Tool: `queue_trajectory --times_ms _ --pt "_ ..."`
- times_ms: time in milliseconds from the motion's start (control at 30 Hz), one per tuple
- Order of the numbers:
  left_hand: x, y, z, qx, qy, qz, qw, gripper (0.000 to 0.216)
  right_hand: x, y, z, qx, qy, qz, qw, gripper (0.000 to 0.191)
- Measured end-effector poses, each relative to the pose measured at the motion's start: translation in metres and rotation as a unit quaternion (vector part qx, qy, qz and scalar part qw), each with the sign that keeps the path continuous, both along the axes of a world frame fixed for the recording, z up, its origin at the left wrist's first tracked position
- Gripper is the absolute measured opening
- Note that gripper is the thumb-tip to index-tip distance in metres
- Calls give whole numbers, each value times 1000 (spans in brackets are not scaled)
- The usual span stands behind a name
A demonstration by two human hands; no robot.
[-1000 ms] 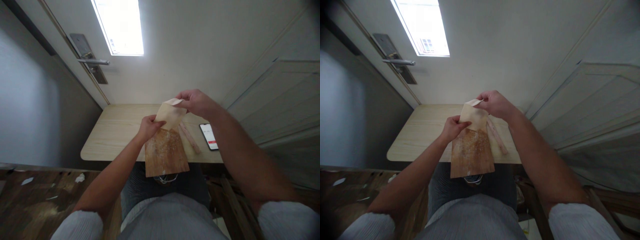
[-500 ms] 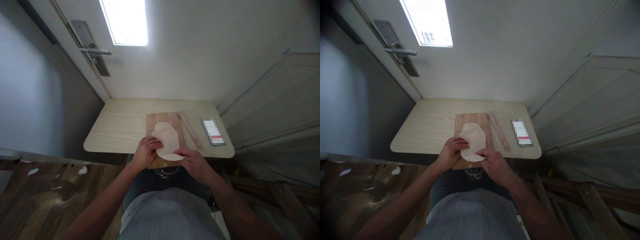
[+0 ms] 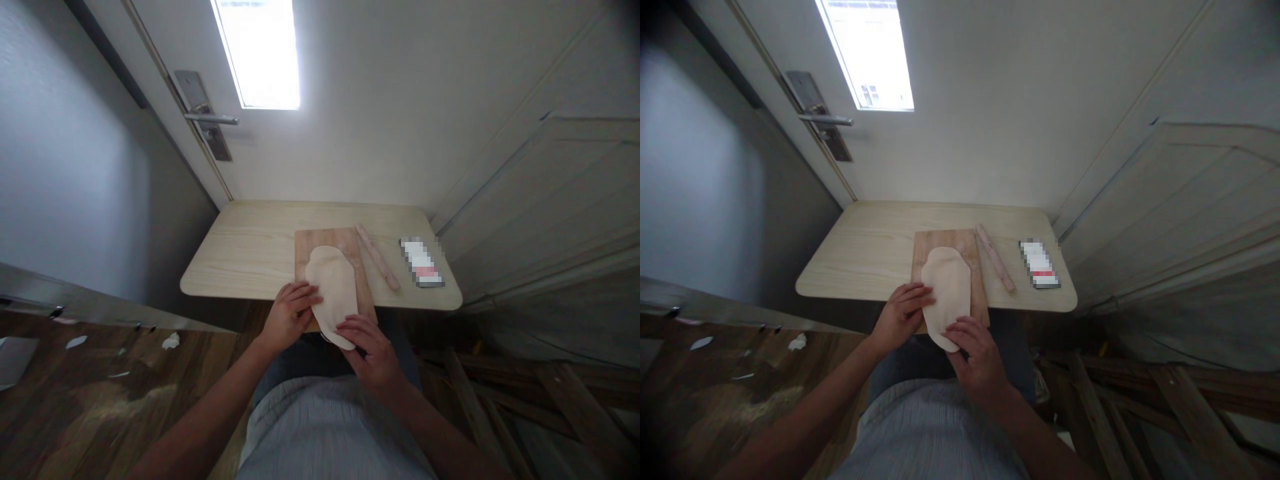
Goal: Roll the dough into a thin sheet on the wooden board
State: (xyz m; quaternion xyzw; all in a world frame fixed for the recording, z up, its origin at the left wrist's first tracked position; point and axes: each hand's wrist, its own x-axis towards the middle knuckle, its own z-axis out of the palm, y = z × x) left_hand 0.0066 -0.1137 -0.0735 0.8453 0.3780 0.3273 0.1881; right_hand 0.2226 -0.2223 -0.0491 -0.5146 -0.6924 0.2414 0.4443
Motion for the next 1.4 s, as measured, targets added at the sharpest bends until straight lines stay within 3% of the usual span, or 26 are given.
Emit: queue_trajectory --times_ms 200,367,500,667,867,1033,1200,1400 --pt "9 -16 -16 7 -21 53 998 30 4 -3 -23 62 -18 -30 997 22" --pt "15 4 -11 -2 17 60 998 29 4 20 -44 115 -16 -44 992 23" --pt "12 37 -3 2 41 64 997 30 -5 53 -41 105 2 -46 993 21" --pt "10 58 5 18 21 80 996 27 -9 81 -19 42 100 -68 992 19" --pt "15 38 5 24 -52 78 995 30 -2 62 5 24 124 -17 992 25" --pt "11 23 -6 23 -26 80 996 27 4 46 -10 57 36 13 998 32" --pt "-3 22 -4 -8 4 46 999 27 6 38 -27 65 -66 27 995 36" --pt "6 42 7 3 -22 75 997 24 -1 33 -17 44 -103 34 993 27"
